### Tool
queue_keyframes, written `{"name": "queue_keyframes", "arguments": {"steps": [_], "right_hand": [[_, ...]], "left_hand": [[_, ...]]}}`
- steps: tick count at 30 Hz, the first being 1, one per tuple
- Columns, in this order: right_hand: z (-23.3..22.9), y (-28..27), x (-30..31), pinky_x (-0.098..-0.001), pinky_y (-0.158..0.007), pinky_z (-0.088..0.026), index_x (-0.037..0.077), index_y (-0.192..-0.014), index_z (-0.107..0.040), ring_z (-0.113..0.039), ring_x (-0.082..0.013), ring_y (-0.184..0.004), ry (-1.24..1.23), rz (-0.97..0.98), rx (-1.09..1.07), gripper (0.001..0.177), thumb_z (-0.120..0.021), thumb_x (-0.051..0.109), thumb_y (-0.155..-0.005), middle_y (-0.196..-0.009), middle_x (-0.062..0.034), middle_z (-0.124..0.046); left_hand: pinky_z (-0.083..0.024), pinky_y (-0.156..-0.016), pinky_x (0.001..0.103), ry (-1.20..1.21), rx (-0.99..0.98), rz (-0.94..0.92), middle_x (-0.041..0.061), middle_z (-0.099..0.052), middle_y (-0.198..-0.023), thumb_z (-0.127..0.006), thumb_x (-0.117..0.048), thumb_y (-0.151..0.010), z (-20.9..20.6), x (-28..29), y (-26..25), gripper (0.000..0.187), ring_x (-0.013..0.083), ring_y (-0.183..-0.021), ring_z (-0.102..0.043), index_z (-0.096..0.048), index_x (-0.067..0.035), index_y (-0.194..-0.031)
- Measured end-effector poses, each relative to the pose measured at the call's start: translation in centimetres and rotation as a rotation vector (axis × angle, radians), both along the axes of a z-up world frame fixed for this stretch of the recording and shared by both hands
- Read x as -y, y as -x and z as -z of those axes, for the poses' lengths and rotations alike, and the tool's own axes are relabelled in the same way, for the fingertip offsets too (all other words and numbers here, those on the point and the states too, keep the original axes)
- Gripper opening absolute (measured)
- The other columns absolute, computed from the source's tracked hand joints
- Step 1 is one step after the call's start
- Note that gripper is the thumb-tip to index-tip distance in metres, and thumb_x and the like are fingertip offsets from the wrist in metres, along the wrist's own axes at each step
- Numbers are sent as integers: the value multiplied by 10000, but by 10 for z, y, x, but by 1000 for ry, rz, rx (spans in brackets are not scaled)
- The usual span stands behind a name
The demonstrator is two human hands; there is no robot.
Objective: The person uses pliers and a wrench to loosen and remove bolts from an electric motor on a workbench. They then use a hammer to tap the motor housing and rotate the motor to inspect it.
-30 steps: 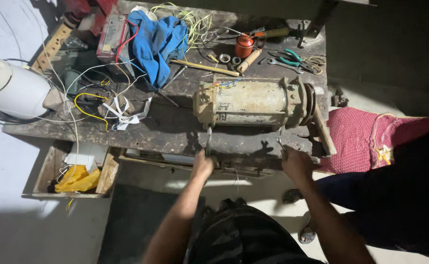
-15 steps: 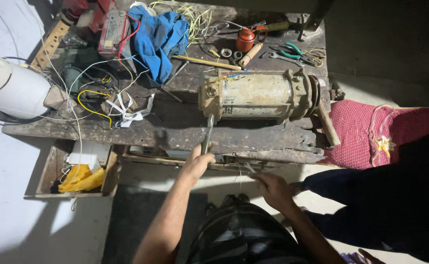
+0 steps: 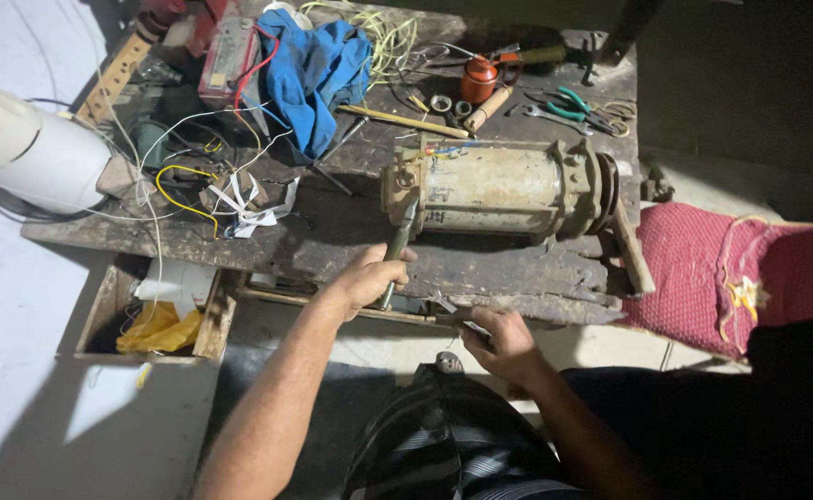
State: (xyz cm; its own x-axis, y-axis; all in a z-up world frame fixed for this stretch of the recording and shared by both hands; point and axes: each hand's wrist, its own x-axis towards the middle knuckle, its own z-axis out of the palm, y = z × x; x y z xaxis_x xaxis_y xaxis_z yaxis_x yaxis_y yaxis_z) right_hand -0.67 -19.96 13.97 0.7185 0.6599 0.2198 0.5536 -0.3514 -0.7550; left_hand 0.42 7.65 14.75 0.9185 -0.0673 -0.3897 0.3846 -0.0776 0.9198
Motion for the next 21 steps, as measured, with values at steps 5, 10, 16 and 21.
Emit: {"name": "queue_keyframes", "arguments": {"steps": [5,10,16,21], "right_hand": [[2,-27,12,-364,-615,-578,34,-1054,-732,-752,-278,-673,-65,-73,-29,181,-714,71,-877,-841,-132,-757],[3,-52,23,-302,-536,-584,38,-1059,-693,-744,-167,-582,-113,-93,-24,152,-683,51,-908,-763,-85,-764],[-6,-60,30,-306,-511,-537,38,-1046,-689,-704,-172,-562,-203,-51,249,163,-705,36,-883,-762,-95,-734],[-11,-61,19,-299,-563,-577,46,-1076,-670,-740,-176,-641,-224,-113,232,181,-695,48,-896,-818,-92,-749]], "left_hand": [[-506,-623,358,-22,-216,-28,28,-678,-893,-650,-243,-800,-28,3,-7,411,156,-800,-666,-660,-90,-1181],[-512,-598,352,-39,-173,-14,68,-693,-900,-646,-302,-848,-33,6,-7,384,169,-785,-671,-688,-52,-1137],[-550,-627,335,-160,-5,-81,111,-664,-1052,-682,-310,-873,-40,14,1,440,162,-806,-683,-607,-17,-1193],[-573,-554,345,-136,90,-163,-6,-475,-1428,-667,-168,-835,-59,7,14,835,149,-805,-702,-331,-269,-1593]]}}
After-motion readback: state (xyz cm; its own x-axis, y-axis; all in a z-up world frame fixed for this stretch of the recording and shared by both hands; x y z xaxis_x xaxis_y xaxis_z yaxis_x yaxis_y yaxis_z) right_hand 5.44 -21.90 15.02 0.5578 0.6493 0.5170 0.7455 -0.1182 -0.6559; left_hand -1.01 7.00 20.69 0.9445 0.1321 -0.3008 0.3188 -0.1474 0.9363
